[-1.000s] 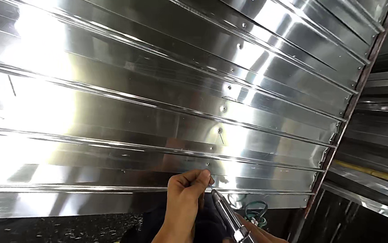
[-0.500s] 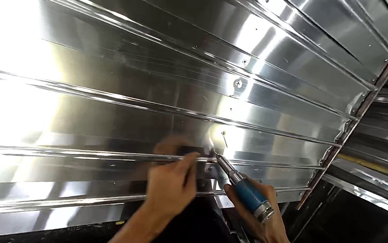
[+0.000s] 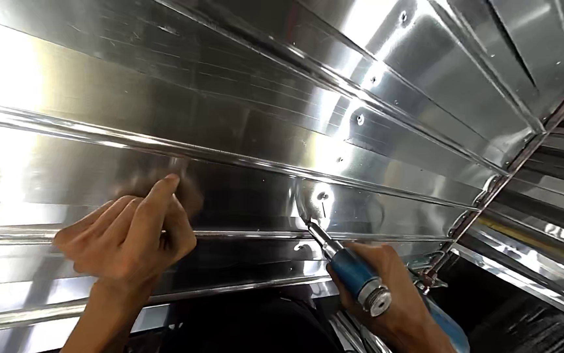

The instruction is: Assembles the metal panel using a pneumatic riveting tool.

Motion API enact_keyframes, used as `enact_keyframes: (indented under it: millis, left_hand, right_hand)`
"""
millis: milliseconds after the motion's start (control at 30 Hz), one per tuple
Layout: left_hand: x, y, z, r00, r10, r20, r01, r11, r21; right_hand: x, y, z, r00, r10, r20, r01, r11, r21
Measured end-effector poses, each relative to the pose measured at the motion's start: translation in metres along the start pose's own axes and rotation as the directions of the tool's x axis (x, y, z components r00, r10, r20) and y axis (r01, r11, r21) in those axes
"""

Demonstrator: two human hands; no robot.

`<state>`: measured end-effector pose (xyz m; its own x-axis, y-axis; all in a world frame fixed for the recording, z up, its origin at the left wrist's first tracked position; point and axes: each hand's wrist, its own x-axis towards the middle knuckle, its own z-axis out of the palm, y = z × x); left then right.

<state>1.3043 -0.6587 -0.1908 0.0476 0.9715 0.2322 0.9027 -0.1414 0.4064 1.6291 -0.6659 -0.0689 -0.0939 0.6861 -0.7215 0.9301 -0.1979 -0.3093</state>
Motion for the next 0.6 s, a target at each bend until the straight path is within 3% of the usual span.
enact_keyframes:
  millis: [100,167,200,233,267,300,333,367,400,433,467,533,600]
  left_hand:
    - [-0.003,-0.002,0.005,0.997,0.031,-0.077,-0.031,1.0,0.004]
    - [0.001,0.002,-0.003,0.998,-0.007,-0.058,0.001,0.994,-0.106]
    - [0.002,0.01,-0.012,0.995,-0.095,-0.02,0.088,0.972,-0.22]
    - [-0.001,0.024,-0.025,0.974,-0.218,0.061,0.225,0.904,-0.365]
    - [-0.008,0.043,-0.041,0.921,-0.335,0.198,0.388,0.755,-0.528]
    - [-0.018,0.066,-0.056,0.84,-0.396,0.371,0.537,0.507,-0.674]
    - [-0.031,0.09,-0.07,0.731,-0.365,0.577,0.664,0.182,-0.725]
    - [-0.042,0.111,-0.083,0.616,-0.229,0.754,0.756,-0.1,-0.647]
    - [-0.052,0.129,-0.094,0.515,-0.037,0.856,0.815,-0.287,-0.503]
    - [-0.065,0.145,-0.103,0.448,0.137,0.883,0.845,-0.387,-0.369]
    - [-0.078,0.158,-0.111,0.403,0.262,0.877,0.867,-0.417,-0.274]
    - [-0.101,0.177,-0.125,0.358,0.376,0.855,0.899,-0.384,-0.208]
    - [-0.119,0.186,-0.136,0.388,0.401,0.83,0.909,-0.318,-0.271]
  right_hand:
    - [-0.014,0.015,0.019,0.994,-0.007,-0.105,0.016,0.996,0.089]
    - [-0.037,0.013,0.021,0.979,0.087,-0.187,-0.029,0.956,0.293]
    - [-0.054,0.01,0.016,0.968,0.115,-0.223,-0.014,0.912,0.41]
    - [-0.075,0.006,0.009,0.964,0.116,-0.239,0.026,0.855,0.519]
    - [-0.096,0.001,0.003,0.965,0.094,-0.247,0.07,0.808,0.585]
    - [-0.117,-0.004,0.001,0.963,0.079,-0.258,0.096,0.794,0.6]
    - [-0.138,-0.009,0.004,0.954,0.082,-0.288,0.119,0.778,0.616]
    - [-0.154,-0.016,0.008,0.948,0.078,-0.308,0.139,0.77,0.623]
    - [-0.165,-0.022,0.012,0.953,0.058,-0.299,0.154,0.755,0.637]
    - [-0.174,-0.028,0.017,0.961,0.029,-0.276,0.165,0.74,0.652]
    - [-0.182,-0.032,0.024,0.964,-0.003,-0.266,0.18,0.744,0.643]
    - [-0.193,-0.038,0.042,0.962,-0.065,-0.265,0.208,0.802,0.56]
    - [-0.199,-0.041,0.06,0.947,-0.136,-0.292,0.27,0.831,0.486]
